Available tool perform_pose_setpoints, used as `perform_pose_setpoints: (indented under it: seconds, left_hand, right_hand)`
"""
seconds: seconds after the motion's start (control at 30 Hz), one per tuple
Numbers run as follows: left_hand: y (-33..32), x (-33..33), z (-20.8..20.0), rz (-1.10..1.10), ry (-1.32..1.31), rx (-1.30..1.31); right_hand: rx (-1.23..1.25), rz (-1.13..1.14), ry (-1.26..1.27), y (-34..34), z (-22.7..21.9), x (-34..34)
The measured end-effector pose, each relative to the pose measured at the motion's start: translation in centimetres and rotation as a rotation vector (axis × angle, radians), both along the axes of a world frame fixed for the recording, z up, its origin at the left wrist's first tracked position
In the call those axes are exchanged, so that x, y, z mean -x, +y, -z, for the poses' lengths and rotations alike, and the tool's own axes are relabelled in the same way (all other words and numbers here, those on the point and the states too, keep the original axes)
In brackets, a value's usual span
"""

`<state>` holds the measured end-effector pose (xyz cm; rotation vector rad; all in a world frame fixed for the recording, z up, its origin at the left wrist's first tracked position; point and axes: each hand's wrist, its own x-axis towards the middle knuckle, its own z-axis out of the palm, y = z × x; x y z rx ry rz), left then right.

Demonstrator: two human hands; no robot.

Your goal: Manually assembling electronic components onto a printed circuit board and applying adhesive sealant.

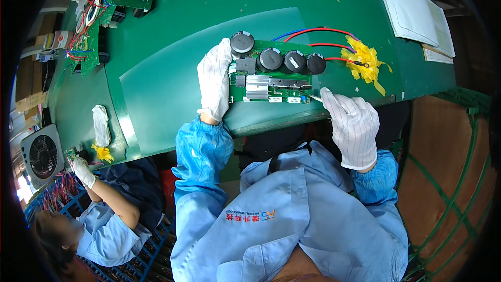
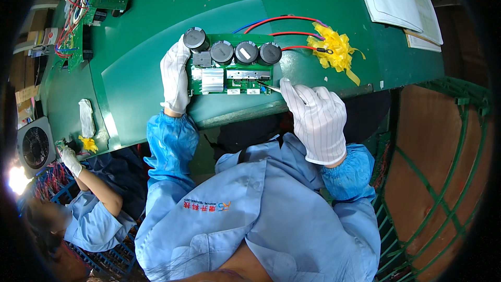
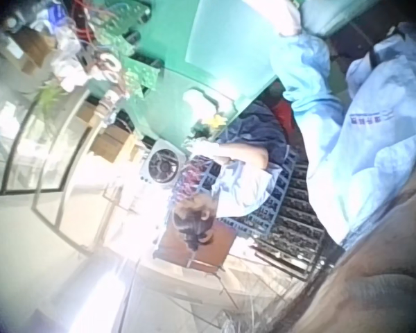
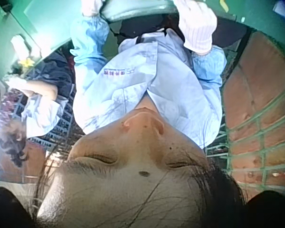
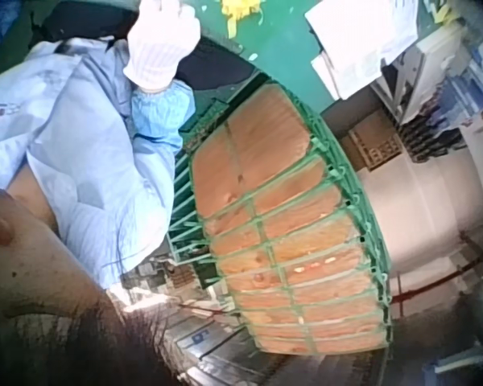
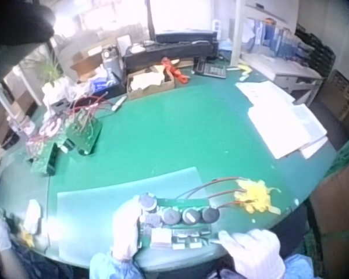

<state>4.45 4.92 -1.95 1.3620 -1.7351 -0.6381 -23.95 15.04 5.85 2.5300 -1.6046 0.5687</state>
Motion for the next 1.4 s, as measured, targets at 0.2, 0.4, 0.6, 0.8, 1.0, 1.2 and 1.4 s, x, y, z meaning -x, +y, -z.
perform_pose_setpoints:
  seconds: [0.2,0.4,0.6,0.8,1.0,1.2,1.4]
  left_hand:
    - [-0.1,0.2,-0.5,-0.017,0.132,-0.175]
    - [0.0,0.6,-1.4,-0.036,0.139,-0.150]
    - [-0.2,-0.1,-0.4,0.006,-0.014,-0.034]
    - [0.0,0.3,-0.9,-0.019,0.045,-0.090]
    - [-0.1,0.8,-2.1,-0.044,0.178,-0.218]
    - [0.0,0.7,-1.7,-0.078,0.241,-0.297]
    - [0.0,0.7,-1.9,-0.051,0.147,-0.215]
  right_hand:
    - [-0.051,-0.026,-0.022,-0.3,-0.4,0.5]
    - [-0.039,-0.019,-0.032,-0.3,-0.1,1.2]
    - [-0.069,-0.001,-0.026,-0.1,-0.1,0.7]
    - [-0.075,-0.008,-0.057,0.0,0.1,0.7]
    - [-0.086,0.016,-0.059,0.0,-0.1,0.5]
    - [-0.076,-0.015,-0.048,-0.4,-0.3,0.9]
    - [-0.094,0.010,-0.052,-0.2,0.1,0.9]
